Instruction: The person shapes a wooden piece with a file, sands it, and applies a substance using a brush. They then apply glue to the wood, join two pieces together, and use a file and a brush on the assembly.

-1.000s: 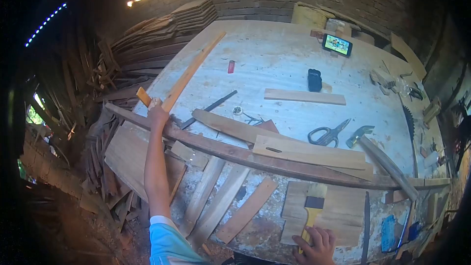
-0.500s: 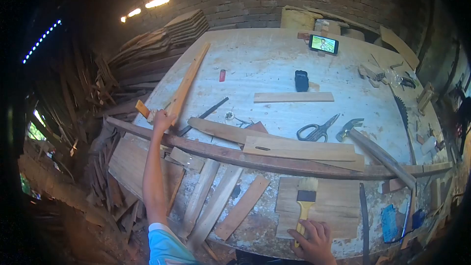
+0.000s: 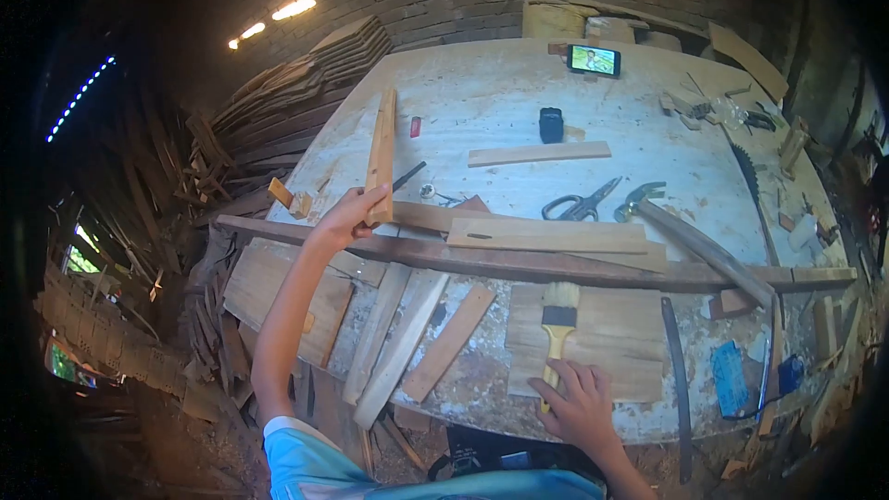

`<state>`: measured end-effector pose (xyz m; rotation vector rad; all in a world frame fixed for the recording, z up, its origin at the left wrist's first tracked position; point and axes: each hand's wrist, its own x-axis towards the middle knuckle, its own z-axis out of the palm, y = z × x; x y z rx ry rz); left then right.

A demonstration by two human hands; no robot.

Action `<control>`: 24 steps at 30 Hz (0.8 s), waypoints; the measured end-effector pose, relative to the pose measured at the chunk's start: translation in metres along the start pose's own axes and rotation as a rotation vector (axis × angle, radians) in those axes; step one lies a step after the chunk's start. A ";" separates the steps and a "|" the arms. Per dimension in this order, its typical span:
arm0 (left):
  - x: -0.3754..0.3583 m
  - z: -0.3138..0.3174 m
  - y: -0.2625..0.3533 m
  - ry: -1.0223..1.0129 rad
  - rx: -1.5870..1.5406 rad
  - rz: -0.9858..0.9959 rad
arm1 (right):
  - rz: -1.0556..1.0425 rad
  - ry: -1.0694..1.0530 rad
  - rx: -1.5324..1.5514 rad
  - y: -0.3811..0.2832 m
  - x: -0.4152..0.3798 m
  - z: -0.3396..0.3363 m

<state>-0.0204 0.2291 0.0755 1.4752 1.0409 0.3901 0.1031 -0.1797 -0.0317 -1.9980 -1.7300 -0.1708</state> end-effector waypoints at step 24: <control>-0.083 0.094 -0.053 -0.269 0.026 -0.130 | -0.055 0.051 0.012 0.003 -0.008 -0.004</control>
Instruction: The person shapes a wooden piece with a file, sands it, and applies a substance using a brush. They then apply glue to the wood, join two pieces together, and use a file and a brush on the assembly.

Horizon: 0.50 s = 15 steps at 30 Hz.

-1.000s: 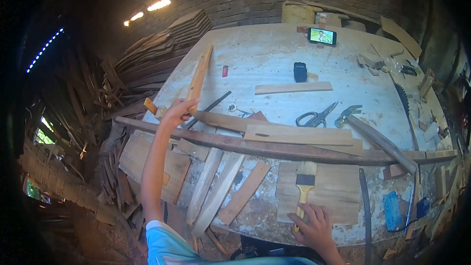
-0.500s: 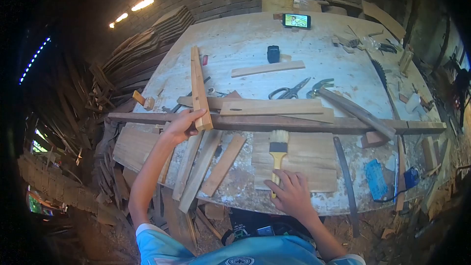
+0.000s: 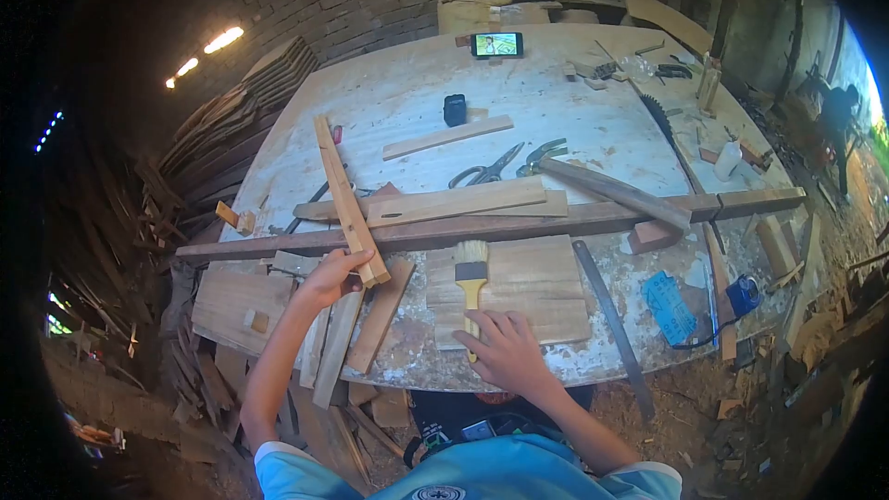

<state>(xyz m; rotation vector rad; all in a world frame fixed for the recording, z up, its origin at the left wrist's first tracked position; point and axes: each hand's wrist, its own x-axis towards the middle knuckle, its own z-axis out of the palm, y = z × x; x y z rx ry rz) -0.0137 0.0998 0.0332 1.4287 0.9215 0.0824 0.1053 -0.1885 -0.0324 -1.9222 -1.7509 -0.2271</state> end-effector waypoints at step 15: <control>-0.001 -0.010 -0.004 0.114 0.368 0.013 | -0.013 0.010 -0.011 -0.001 0.000 0.000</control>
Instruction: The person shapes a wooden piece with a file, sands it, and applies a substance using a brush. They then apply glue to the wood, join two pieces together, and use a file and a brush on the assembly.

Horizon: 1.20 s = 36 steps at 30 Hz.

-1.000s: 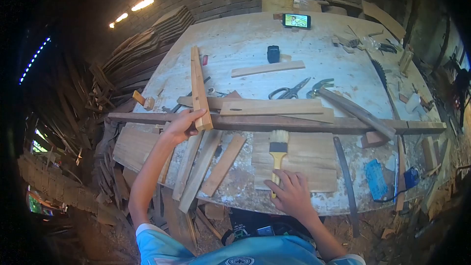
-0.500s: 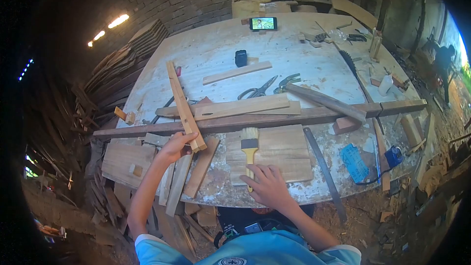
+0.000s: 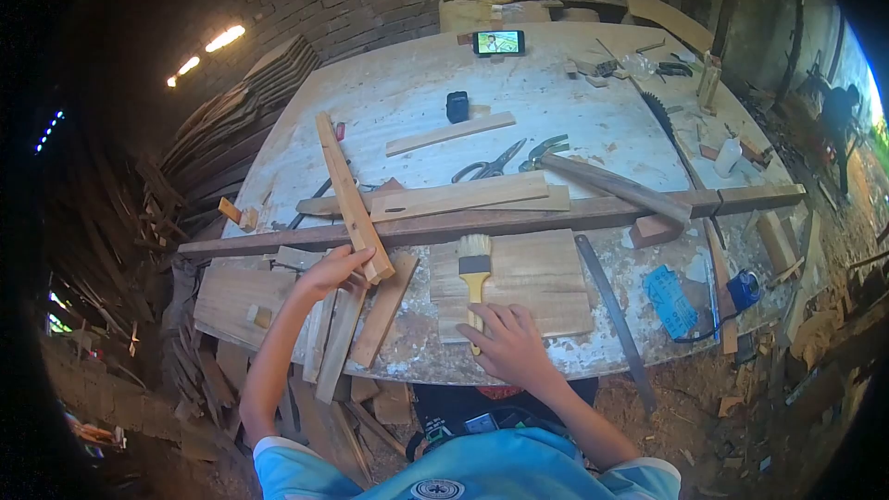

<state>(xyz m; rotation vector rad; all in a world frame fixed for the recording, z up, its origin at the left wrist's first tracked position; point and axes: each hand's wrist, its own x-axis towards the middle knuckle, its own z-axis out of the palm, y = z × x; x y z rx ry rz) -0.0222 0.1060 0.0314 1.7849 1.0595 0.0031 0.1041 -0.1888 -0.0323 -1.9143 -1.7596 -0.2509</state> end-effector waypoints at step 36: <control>0.093 0.015 0.036 0.448 0.668 0.236 | 0.085 0.118 -0.046 -0.006 -0.005 0.006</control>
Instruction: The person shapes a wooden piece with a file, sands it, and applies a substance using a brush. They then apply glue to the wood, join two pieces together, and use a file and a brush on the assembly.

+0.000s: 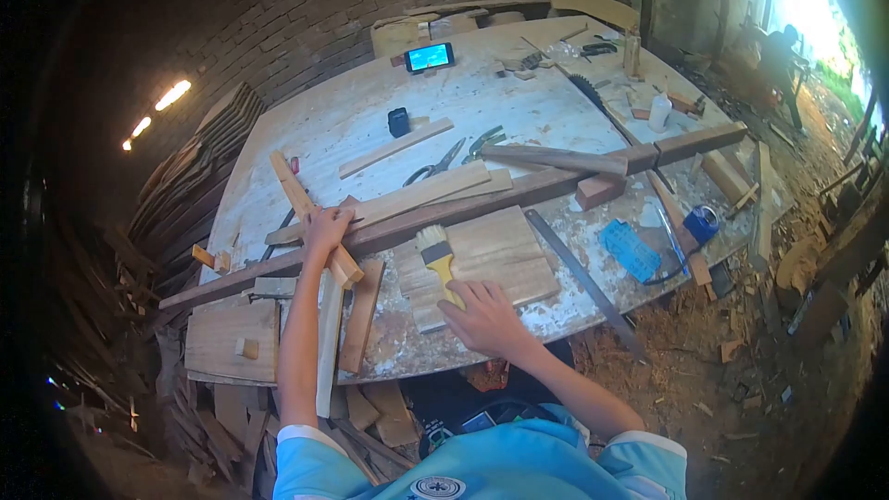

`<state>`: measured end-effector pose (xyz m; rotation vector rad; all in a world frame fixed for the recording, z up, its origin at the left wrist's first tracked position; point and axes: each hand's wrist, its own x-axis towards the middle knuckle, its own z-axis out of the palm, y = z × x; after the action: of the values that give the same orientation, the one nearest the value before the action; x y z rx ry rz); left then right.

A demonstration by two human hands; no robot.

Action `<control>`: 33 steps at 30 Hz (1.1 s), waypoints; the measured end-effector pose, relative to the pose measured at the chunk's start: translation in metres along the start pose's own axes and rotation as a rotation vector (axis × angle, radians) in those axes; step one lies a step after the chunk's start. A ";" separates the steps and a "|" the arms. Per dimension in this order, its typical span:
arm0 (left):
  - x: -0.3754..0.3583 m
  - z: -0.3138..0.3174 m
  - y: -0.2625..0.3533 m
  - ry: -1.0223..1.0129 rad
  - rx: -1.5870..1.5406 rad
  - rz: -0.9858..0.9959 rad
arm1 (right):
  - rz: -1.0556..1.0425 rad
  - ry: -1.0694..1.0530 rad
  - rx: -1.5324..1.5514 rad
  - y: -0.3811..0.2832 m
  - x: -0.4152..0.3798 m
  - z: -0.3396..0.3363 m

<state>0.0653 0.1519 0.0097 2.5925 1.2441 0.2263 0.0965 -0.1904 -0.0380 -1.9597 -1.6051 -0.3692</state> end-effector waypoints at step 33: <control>0.019 0.006 -0.011 0.004 0.108 0.137 | 0.038 0.066 -0.112 -0.001 -0.003 0.020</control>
<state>0.0708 0.1726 0.0010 2.7742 1.1097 0.1952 0.0918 -0.1810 -0.0554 -2.0356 -1.5336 -0.5133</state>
